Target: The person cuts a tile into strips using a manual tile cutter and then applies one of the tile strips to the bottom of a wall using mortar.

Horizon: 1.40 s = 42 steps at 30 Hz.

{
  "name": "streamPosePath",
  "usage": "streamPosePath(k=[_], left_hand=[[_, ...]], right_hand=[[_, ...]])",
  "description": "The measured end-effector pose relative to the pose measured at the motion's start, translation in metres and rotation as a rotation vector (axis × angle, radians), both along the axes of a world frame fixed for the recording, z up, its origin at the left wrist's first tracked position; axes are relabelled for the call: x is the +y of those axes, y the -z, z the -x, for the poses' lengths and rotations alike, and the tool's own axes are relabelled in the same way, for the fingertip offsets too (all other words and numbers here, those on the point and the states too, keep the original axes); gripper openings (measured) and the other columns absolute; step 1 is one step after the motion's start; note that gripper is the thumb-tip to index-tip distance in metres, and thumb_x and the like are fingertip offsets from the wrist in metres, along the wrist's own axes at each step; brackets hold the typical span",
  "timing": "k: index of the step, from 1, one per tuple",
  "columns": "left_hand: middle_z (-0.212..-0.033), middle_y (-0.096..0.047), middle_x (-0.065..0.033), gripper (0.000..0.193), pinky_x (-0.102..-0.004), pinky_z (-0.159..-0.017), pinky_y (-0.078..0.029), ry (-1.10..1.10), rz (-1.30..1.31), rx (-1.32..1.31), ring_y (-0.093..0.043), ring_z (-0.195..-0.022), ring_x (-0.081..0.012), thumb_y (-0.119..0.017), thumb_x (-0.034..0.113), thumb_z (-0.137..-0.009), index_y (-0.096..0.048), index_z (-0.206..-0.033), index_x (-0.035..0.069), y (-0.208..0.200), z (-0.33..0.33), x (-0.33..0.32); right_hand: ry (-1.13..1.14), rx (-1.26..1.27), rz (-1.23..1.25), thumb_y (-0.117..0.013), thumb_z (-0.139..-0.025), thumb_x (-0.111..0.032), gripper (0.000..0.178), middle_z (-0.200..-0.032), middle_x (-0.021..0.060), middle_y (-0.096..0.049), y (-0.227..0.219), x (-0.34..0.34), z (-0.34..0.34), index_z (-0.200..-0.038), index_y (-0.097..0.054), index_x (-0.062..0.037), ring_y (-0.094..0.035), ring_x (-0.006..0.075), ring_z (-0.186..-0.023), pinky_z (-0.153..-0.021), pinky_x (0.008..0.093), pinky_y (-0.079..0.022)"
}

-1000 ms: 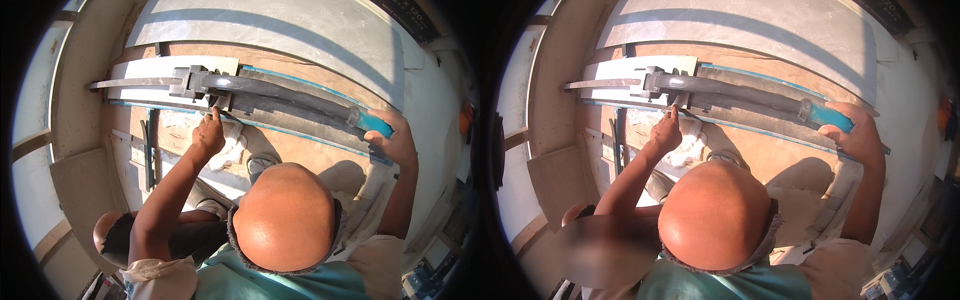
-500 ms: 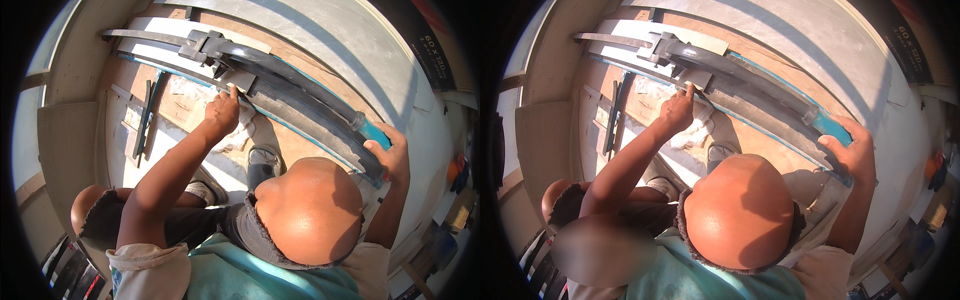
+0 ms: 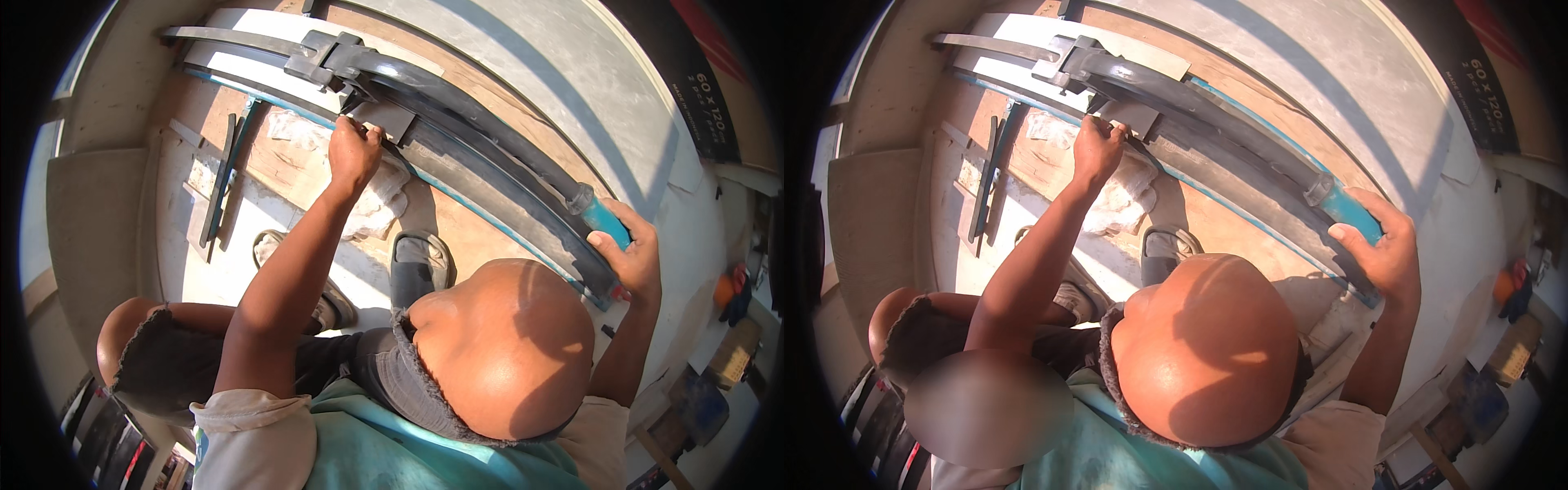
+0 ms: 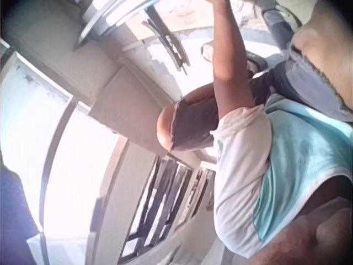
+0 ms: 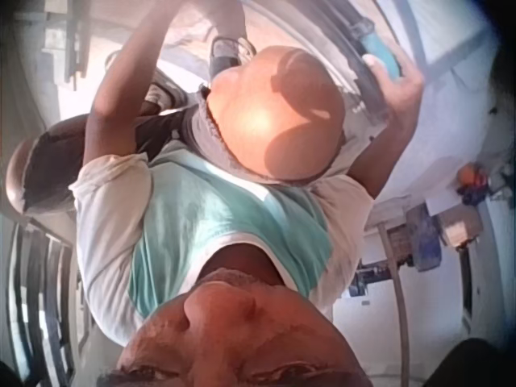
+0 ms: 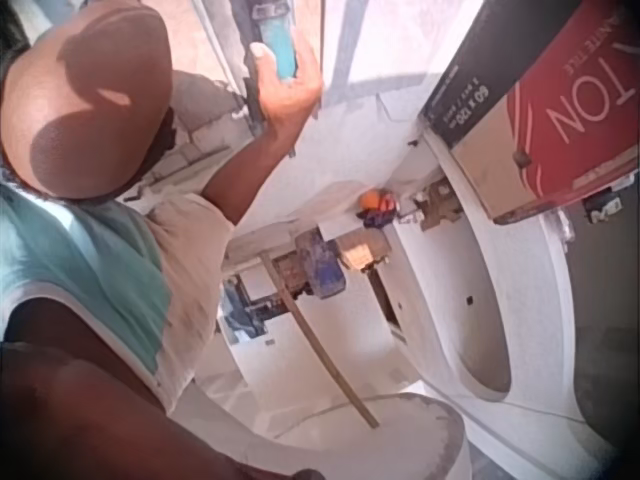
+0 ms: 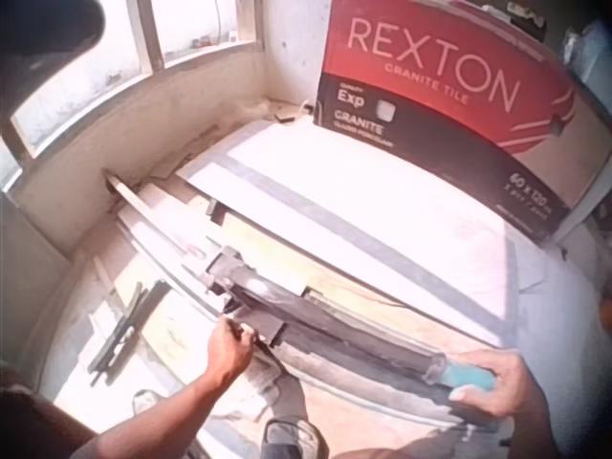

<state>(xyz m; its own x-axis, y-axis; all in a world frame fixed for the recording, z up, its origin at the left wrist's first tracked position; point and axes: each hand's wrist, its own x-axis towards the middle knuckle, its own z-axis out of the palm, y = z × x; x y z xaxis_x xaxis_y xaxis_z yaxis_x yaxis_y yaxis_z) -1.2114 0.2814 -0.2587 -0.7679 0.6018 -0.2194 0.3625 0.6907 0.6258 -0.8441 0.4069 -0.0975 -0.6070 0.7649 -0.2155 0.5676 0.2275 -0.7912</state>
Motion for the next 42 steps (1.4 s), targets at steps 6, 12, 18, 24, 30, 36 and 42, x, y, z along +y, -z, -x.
streamPosePath(k=[6, 12, 18, 24, 30, 36, 42], left_hand=[[-0.083, -0.058, -0.0105, 0.040, -0.0348, -0.075, -0.049, -0.235, -0.150, -0.134, -0.058, -0.076, -0.0223, -0.076, 0.019, -0.079, -0.049, -0.098, -0.004, 0.022, 0.000, 0.006], [-0.090, -0.054, -0.0086, 0.035, -0.0285, -0.070, -0.050, -0.251, -0.456, -0.324, -0.055, -0.078, -0.0148, -0.072, 0.010, -0.084, -0.046, -0.103, -0.003, 0.044, 0.000, -0.013], [-0.096, -0.055, -0.0134, 0.040, -0.0270, -0.063, -0.052, -0.355, -0.525, -0.393, -0.058, -0.076, -0.0159, -0.063, 0.013, -0.093, -0.037, -0.119, -0.003, 0.041, 0.018, -0.016], [-0.090, -0.059, -0.0115, 0.082, -0.0284, -0.056, -0.048, -0.309, -0.433, -0.265, -0.056, -0.068, -0.0146, -0.072, 0.021, -0.088, -0.019, -0.147, 0.002, 0.027, 0.037, -0.005], [-0.082, -0.062, -0.0090, 0.088, -0.0262, -0.054, -0.043, -0.215, -0.387, -0.263, -0.052, -0.064, -0.0107, -0.073, 0.018, -0.087, -0.014, -0.151, -0.001, 0.027, 0.045, -0.006], [-0.074, -0.061, -0.0042, 0.085, -0.0248, -0.053, -0.040, -0.187, -0.376, -0.363, -0.048, -0.060, -0.0076, -0.071, 0.015, -0.089, -0.015, -0.150, -0.004, 0.021, 0.047, -0.005], [-0.073, -0.060, -0.0037, 0.084, -0.0244, -0.052, -0.039, -0.184, -0.413, -0.339, -0.048, -0.059, -0.0074, -0.071, 0.013, -0.088, -0.017, -0.150, -0.004, 0.024, 0.051, -0.007]], right_hand=[[0.003, -0.059, -0.018, -0.075, -0.074, -0.010, 0.043, -0.104, 0.0157, -0.067, -0.004, 0.000, -0.015, -0.112, -0.063, 0.0061, -0.062, 0.0196, -0.096, -0.087, 0.0314, -0.047], [-0.014, -0.105, -0.090, -0.077, -0.071, -0.016, 0.045, -0.101, 0.0161, -0.067, 0.002, 0.001, -0.035, -0.111, -0.065, 0.0033, -0.064, 0.0223, -0.092, -0.085, 0.0310, -0.048], [0.078, -0.130, -0.097, -0.080, -0.070, -0.020, 0.046, -0.097, 0.0141, -0.069, 0.007, -0.004, -0.056, -0.109, -0.067, 0.0010, -0.065, 0.0211, -0.086, -0.081, 0.0314, -0.050], [0.012, -0.103, -0.163, -0.081, -0.071, -0.018, 0.046, -0.102, 0.0152, -0.069, 0.008, -0.003, -0.064, -0.110, -0.067, 0.0006, -0.064, 0.0215, -0.090, -0.083, 0.0320, -0.049], [0.009, -0.092, -0.139, -0.080, -0.070, -0.015, 0.046, -0.103, 0.0157, -0.068, 0.005, -0.003, -0.064, -0.110, -0.066, 0.0025, -0.063, 0.0218, -0.092, -0.086, 0.0323, -0.048], [0.004, -0.110, -0.130, -0.079, -0.070, -0.013, 0.046, -0.105, 0.0161, -0.068, 0.002, -0.003, -0.065, -0.110, -0.065, 0.0045, -0.062, 0.0227, -0.095, -0.089, 0.0328, -0.047], [-0.023, -0.072, -0.218, -0.082, -0.070, -0.015, 0.044, -0.101, 0.0157, -0.069, 0.003, -0.004, -0.065, -0.108, -0.067, 0.0011, -0.065, 0.0228, -0.088, -0.081, 0.0334, -0.050]])
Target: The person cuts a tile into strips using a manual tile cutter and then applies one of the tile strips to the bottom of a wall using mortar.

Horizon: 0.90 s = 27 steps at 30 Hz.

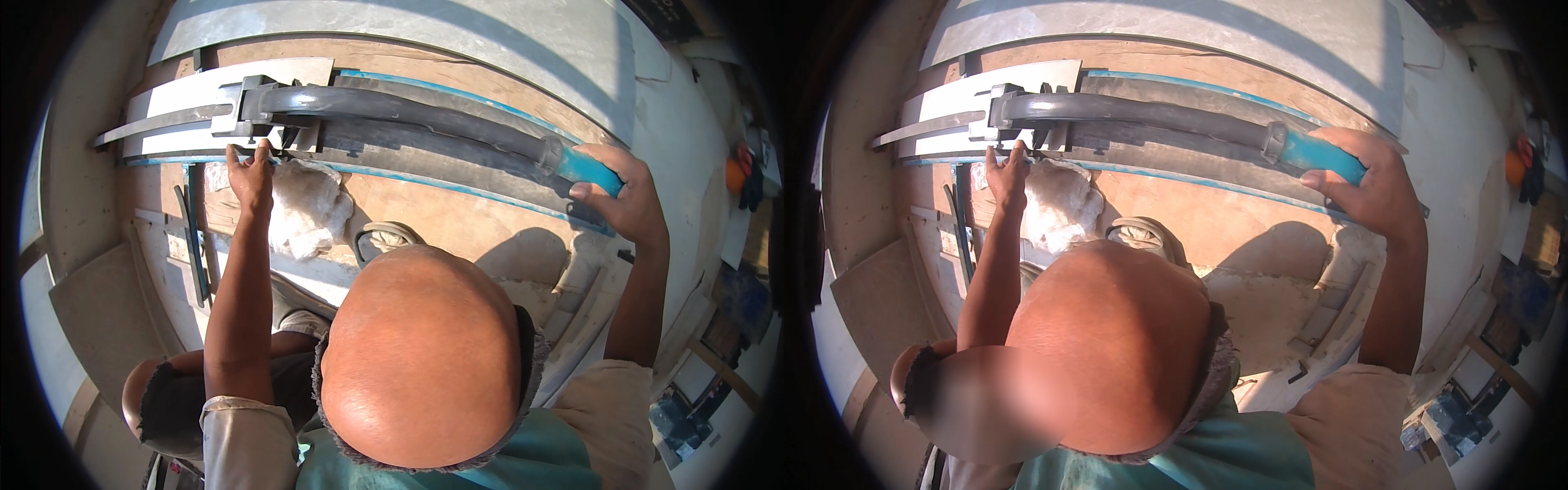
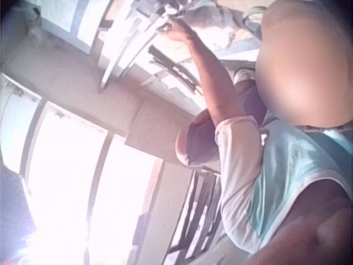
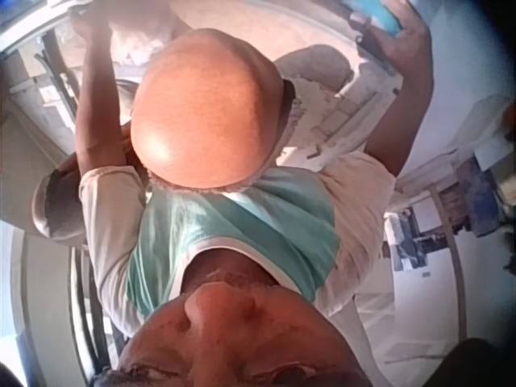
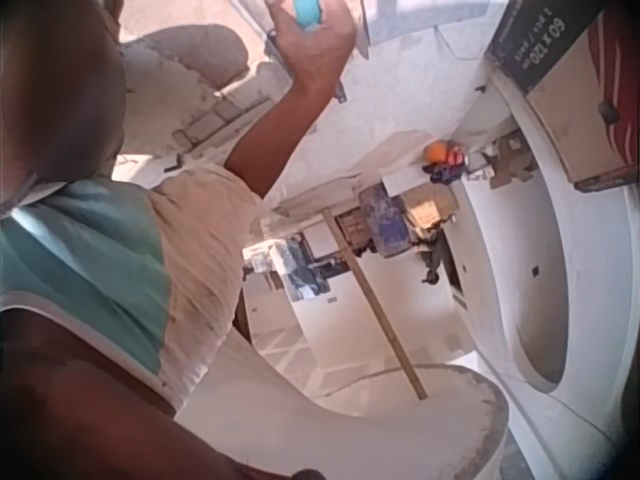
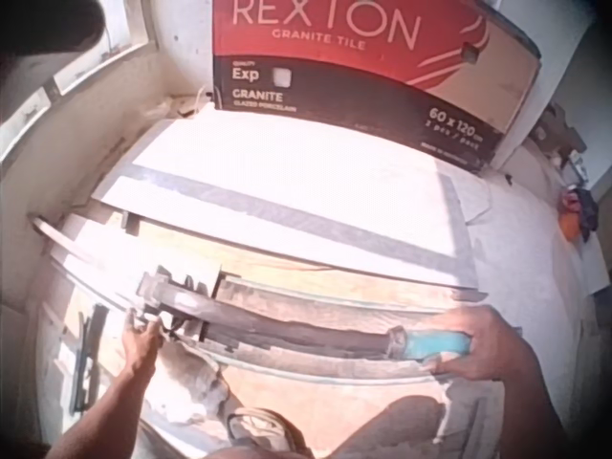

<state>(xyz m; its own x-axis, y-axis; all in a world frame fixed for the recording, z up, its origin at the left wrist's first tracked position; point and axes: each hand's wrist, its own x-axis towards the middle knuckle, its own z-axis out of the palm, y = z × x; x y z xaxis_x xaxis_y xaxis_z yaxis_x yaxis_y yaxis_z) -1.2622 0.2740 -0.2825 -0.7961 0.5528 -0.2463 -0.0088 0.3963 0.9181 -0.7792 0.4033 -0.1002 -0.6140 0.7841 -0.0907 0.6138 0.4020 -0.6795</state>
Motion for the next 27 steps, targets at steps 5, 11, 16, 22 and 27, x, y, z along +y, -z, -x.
streamPosePath(k=[5, 11, 16, 22, 27], left_hand=[[-0.074, -0.062, -0.0041, 0.085, -0.0242, -0.051, -0.039, 0.009, 0.005, -0.006, -0.049, -0.059, -0.0070, -0.072, 0.014, -0.087, -0.018, -0.149, -0.004, 0.001, 0.003, 0.000], [-0.079, -0.064, -0.0061, 0.085, -0.0248, -0.053, -0.041, 0.004, 0.045, 0.035, -0.051, -0.062, -0.0087, -0.072, 0.016, -0.087, -0.017, -0.149, -0.005, -0.001, 0.000, 0.001], [-0.079, -0.063, -0.0074, 0.086, -0.0256, -0.055, -0.042, 0.019, 0.032, 0.018, -0.052, -0.064, -0.0093, -0.073, 0.017, -0.087, -0.017, -0.149, -0.005, 0.001, 0.003, 0.000], [-0.079, -0.063, -0.0075, 0.085, -0.0250, -0.056, -0.042, 0.039, 0.017, 0.037, -0.052, -0.065, -0.0093, -0.072, 0.017, -0.088, -0.017, -0.149, -0.006, 0.000, 0.003, -0.002], [-0.080, -0.064, -0.0080, 0.085, -0.0245, -0.057, -0.042, 0.046, 0.027, 0.047, -0.053, -0.066, -0.0092, -0.072, 0.017, -0.088, -0.017, -0.148, -0.007, -0.001, 0.002, -0.003]], right_hand=[[0.029, -0.019, 0.034, -0.081, -0.071, -0.014, 0.043, -0.101, 0.0152, -0.069, 0.000, 0.000, -0.005, -0.108, -0.067, 0.0008, -0.065, 0.0228, -0.089, -0.082, 0.0336, -0.050], [0.027, -0.015, 0.035, -0.081, -0.072, -0.016, 0.044, -0.102, 0.0150, -0.069, 0.001, -0.002, -0.005, -0.110, -0.067, 0.0000, -0.065, 0.0224, -0.091, -0.082, 0.0328, -0.050], [0.047, -0.011, 0.039, -0.082, -0.073, -0.018, 0.046, -0.104, 0.0149, -0.069, 0.004, -0.005, -0.007, -0.112, -0.066, -0.0002, -0.064, 0.0216, -0.092, -0.083, 0.0325, -0.050], [0.049, -0.019, 0.044, -0.082, -0.073, -0.018, 0.048, -0.106, 0.0151, -0.069, 0.005, -0.004, -0.007, -0.113, -0.066, 0.0001, -0.064, 0.0211, -0.094, -0.085, 0.0327, -0.049], [0.061, -0.040, 0.069, -0.081, -0.073, -0.018, 0.047, -0.107, 0.0153, -0.069, 0.002, -0.003, 0.003, -0.113, -0.066, 0.0006, -0.064, 0.0211, -0.095, -0.087, 0.0324, -0.049]])
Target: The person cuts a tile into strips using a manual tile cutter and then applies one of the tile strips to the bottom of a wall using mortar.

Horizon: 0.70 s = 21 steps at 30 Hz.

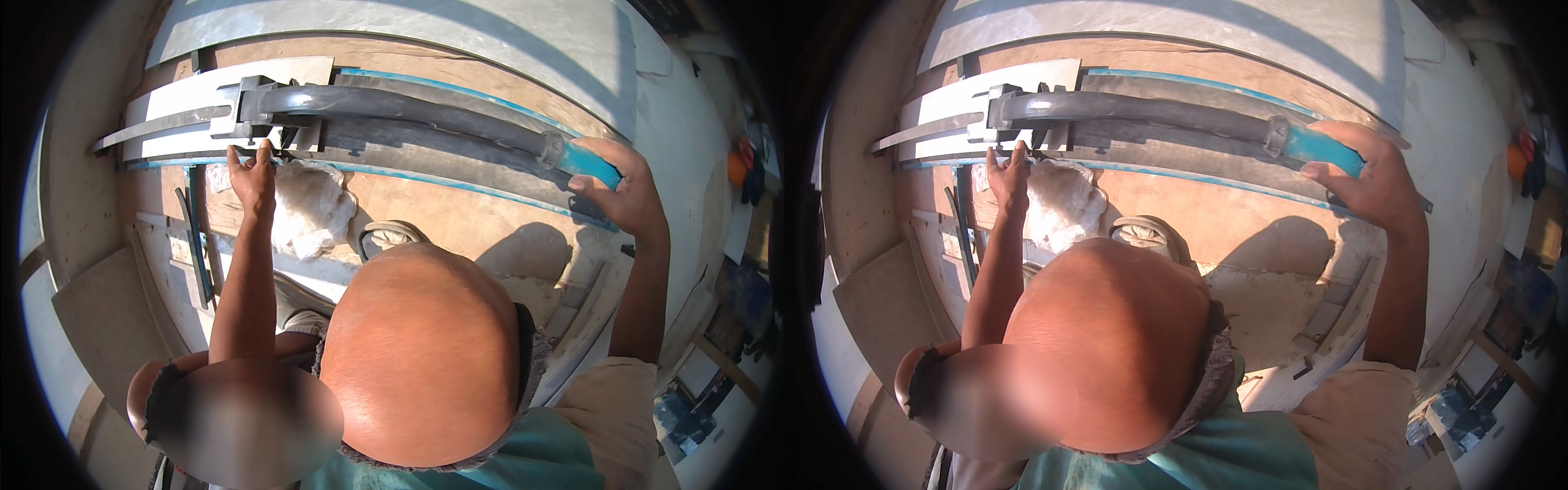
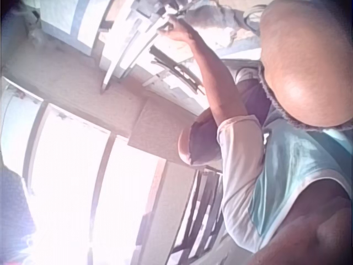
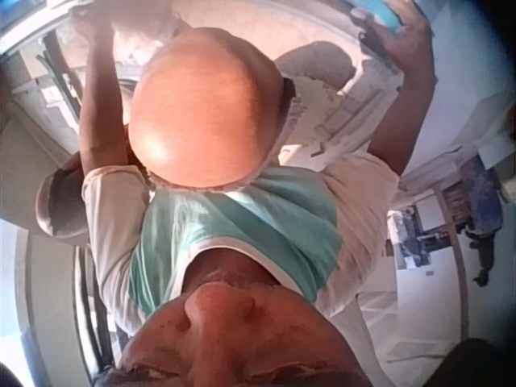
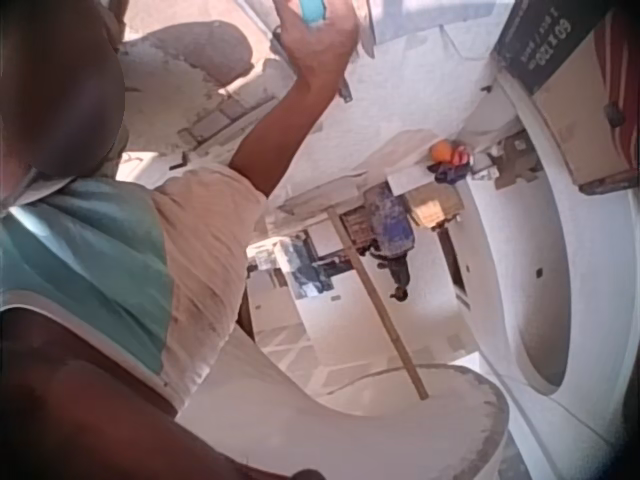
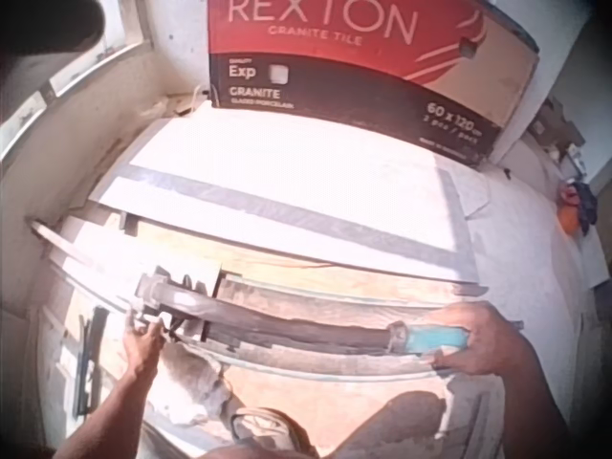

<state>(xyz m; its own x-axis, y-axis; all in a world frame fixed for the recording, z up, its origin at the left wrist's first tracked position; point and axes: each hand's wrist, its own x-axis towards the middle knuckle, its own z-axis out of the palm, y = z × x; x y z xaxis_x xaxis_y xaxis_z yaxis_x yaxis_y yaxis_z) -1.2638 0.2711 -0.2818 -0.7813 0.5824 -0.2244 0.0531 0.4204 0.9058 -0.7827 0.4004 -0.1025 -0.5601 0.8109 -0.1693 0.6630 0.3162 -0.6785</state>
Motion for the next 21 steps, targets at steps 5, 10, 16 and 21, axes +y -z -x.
streamPosePath(k=[5, 10, 16, 21], left_hand=[[-0.083, -0.066, -0.0099, 0.084, -0.0248, -0.059, -0.043, 0.004, 0.006, 0.036, -0.055, -0.068, -0.0102, -0.072, 0.018, -0.087, -0.019, -0.147, -0.008, 0.005, 0.005, -0.001], [-0.083, -0.067, -0.0111, 0.085, -0.0250, -0.062, -0.044, -0.001, 0.008, 0.042, -0.057, -0.070, -0.0118, -0.073, 0.020, -0.087, -0.020, -0.147, -0.009, 0.004, 0.002, 0.000], [-0.078, -0.063, -0.0093, 0.085, -0.0243, -0.059, -0.042, 0.013, 0.039, 0.077, -0.054, -0.066, -0.0105, -0.073, 0.020, -0.087, -0.020, -0.147, -0.007, 0.009, 0.004, -0.001], [-0.067, -0.054, -0.0004, 0.084, -0.0228, -0.049, -0.036, 0.009, -0.004, 0.086, -0.046, -0.057, -0.0057, -0.072, 0.014, -0.088, -0.016, -0.149, -0.003, 0.014, 0.006, 0.000]], right_hand=[[0.001, -0.019, 0.015, -0.081, -0.074, -0.020, 0.047, -0.108, 0.0160, -0.068, -0.002, 0.000, 0.003, -0.112, -0.066, 0.0011, -0.065, 0.0229, -0.097, -0.088, 0.0332, -0.049], [-0.010, -0.018, -0.026, -0.080, -0.074, -0.021, 0.047, -0.110, 0.0165, -0.068, -0.001, -0.001, 0.007, -0.113, -0.066, 0.0015, -0.064, 0.0234, -0.100, -0.089, 0.0336, -0.048], [0.007, -0.020, 0.025, -0.079, -0.075, -0.020, 0.048, -0.110, 0.0169, -0.067, -0.001, 0.000, 0.016, -0.115, -0.065, 0.0017, -0.064, 0.0237, -0.101, -0.091, 0.0330, -0.048], [0.015, -0.024, 0.050, -0.079, -0.074, -0.018, 0.047, -0.109, 0.0163, -0.068, -0.003, 0.001, 0.016, -0.114, -0.065, 0.0016, -0.064, 0.0236, -0.099, -0.090, 0.0330, -0.048]])
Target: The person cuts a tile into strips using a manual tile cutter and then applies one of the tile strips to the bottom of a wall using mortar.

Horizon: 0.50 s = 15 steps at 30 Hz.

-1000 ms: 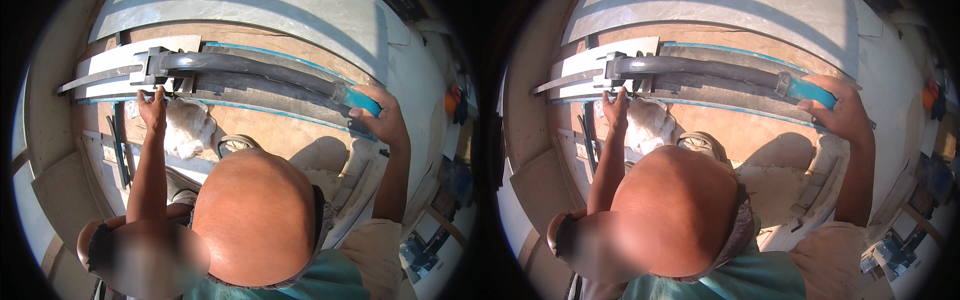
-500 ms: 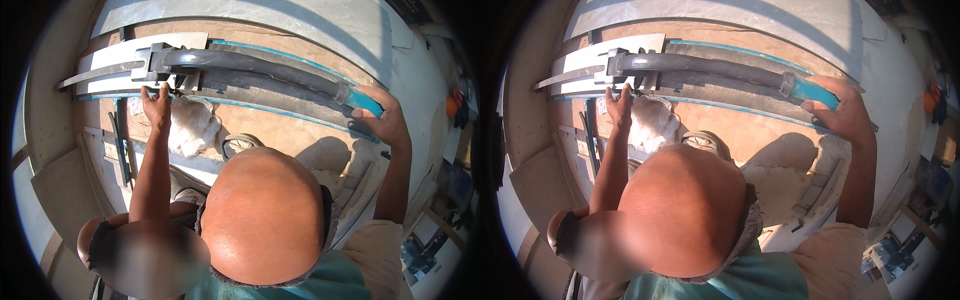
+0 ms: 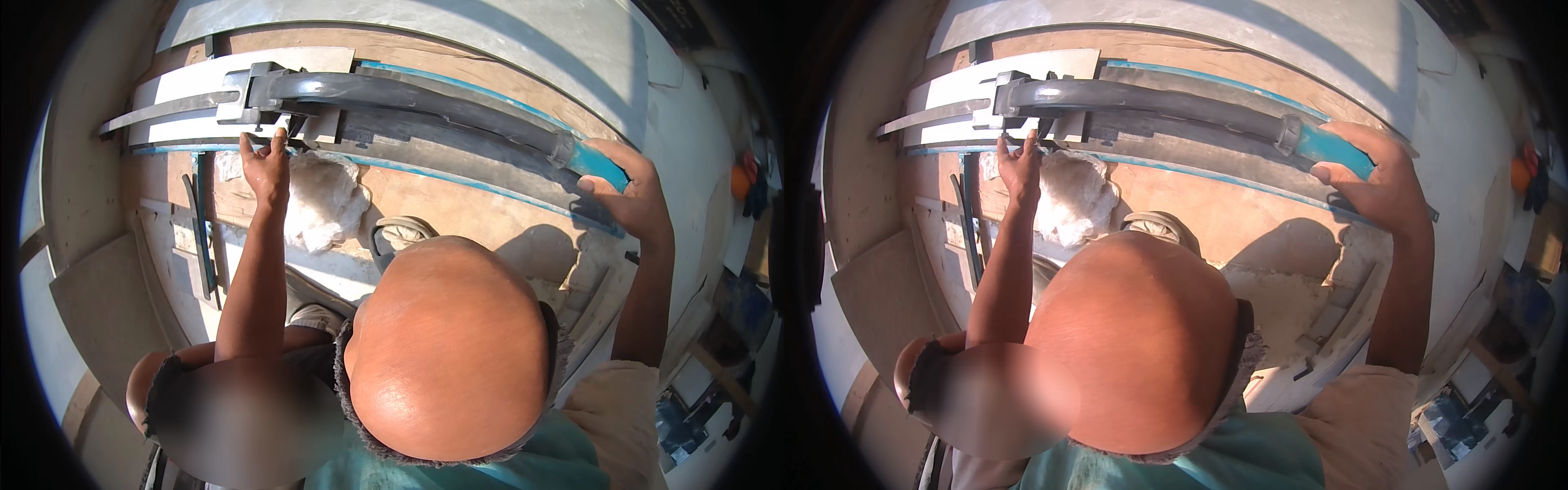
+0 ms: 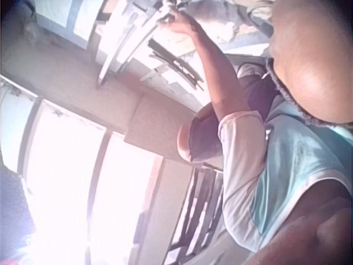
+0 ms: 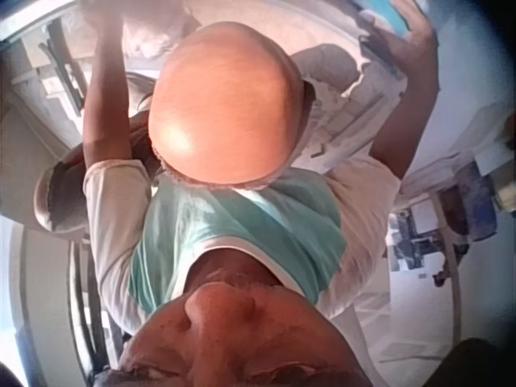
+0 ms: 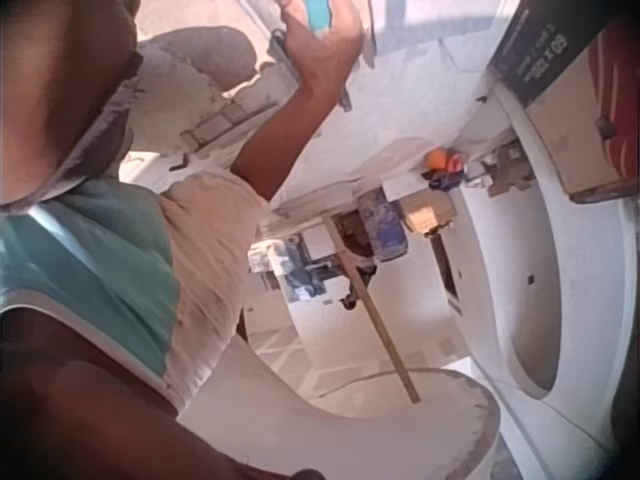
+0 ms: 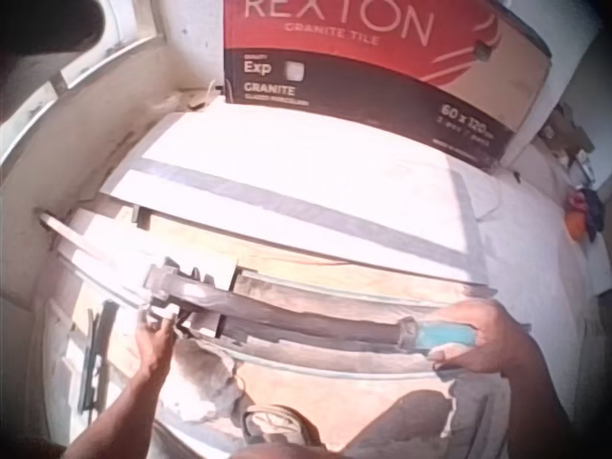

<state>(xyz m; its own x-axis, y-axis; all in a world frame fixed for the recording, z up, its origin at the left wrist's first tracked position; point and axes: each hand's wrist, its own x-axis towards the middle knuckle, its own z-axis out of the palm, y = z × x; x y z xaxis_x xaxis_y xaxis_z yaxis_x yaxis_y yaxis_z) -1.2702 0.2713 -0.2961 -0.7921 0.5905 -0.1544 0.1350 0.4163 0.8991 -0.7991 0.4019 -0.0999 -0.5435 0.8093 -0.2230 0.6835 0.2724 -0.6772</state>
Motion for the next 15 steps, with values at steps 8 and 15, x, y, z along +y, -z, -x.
streamPosePath(k=[8, 15], left_hand=[[-0.079, -0.067, -0.0120, 0.083, -0.0260, -0.063, -0.047, -0.008, 0.076, 0.031, -0.059, -0.068, -0.0132, -0.071, 0.016, -0.085, -0.021, -0.147, -0.007, 0.000, 0.000, -0.005], [-0.087, -0.053, -0.0070, 0.096, -0.0271, -0.071, -0.047, -0.139, -0.032, 0.023, -0.053, -0.078, -0.0146, -0.077, 0.014, -0.079, -0.013, -0.147, -0.011, -0.001, -0.014, -0.003]], right_hand=[[0.010, 0.057, -0.026, -0.081, -0.072, -0.018, 0.049, -0.107, 0.0163, -0.068, 0.003, 0.000, 0.019, -0.113, -0.065, 0.0030, -0.064, 0.0226, -0.097, -0.090, 0.0326, -0.048], [0.095, 0.087, 0.114, -0.076, -0.072, -0.013, 0.045, -0.103, 0.0141, -0.067, -0.001, -0.001, 0.033, -0.113, -0.065, 0.0027, -0.062, 0.0204, -0.095, -0.088, 0.0311, -0.047]])
